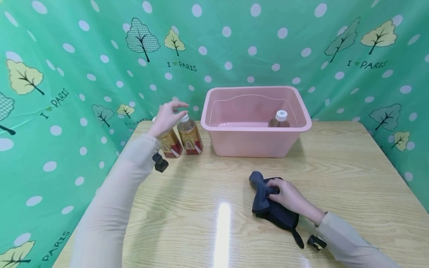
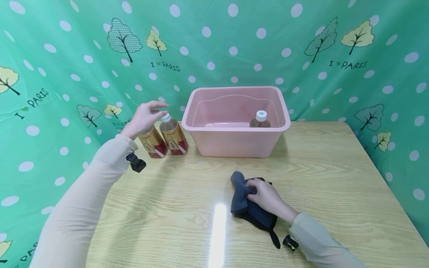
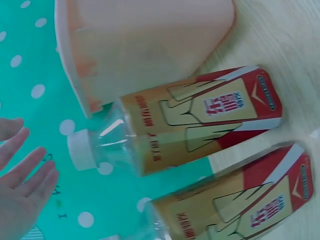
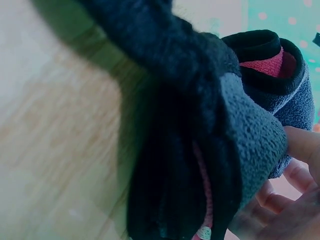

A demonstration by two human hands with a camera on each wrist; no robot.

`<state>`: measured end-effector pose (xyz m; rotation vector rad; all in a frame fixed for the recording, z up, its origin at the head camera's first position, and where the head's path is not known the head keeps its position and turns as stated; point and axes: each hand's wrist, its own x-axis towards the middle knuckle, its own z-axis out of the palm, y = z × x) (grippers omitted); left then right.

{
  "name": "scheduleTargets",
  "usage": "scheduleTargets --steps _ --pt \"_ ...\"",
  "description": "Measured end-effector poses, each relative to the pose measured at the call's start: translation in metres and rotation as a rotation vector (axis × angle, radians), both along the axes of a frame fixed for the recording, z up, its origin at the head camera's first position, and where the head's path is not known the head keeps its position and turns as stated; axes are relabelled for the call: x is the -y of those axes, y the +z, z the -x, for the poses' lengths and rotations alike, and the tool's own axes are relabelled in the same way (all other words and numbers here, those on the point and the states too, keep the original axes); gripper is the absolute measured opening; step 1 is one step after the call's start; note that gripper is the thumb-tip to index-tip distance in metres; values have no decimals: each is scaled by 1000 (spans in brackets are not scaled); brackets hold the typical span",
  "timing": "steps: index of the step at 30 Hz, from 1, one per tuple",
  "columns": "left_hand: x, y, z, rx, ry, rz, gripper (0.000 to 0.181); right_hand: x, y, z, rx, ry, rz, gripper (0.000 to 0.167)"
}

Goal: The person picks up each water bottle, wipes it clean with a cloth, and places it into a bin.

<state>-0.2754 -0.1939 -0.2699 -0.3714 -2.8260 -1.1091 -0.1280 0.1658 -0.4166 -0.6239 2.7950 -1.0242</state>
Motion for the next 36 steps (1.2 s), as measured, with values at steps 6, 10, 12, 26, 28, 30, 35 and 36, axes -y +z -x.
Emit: scheduleTargets --steps 6,10,12,26,28,30,35,36 --pt "4 -13 3 -10 17 -16 34 1 0 0 7 -16 -4 18" --pt "5 -19 2 32 37 -38 37 0 0 0 7 -7 -4 19" --pt "7 -22 3 38 42 -46 38 1 0 0 7 -8 -7 19" --pt "10 -37 7 -16 65 -87 33 0 0 -1 10 -9 -8 18" --pt "9 -38 7 -38 74 -93 32 0 0 -1 9 -8 -8 18" --pt "9 -40 8 -58 81 -94 31 0 -1 -1 8 -9 -8 18" --pt "9 -41 7 -88 100 -99 29 1 -1 -1 3 -4 -3 18" --pt "9 -41 6 -90 100 -100 29 1 -1 0 3 -3 -2 18"
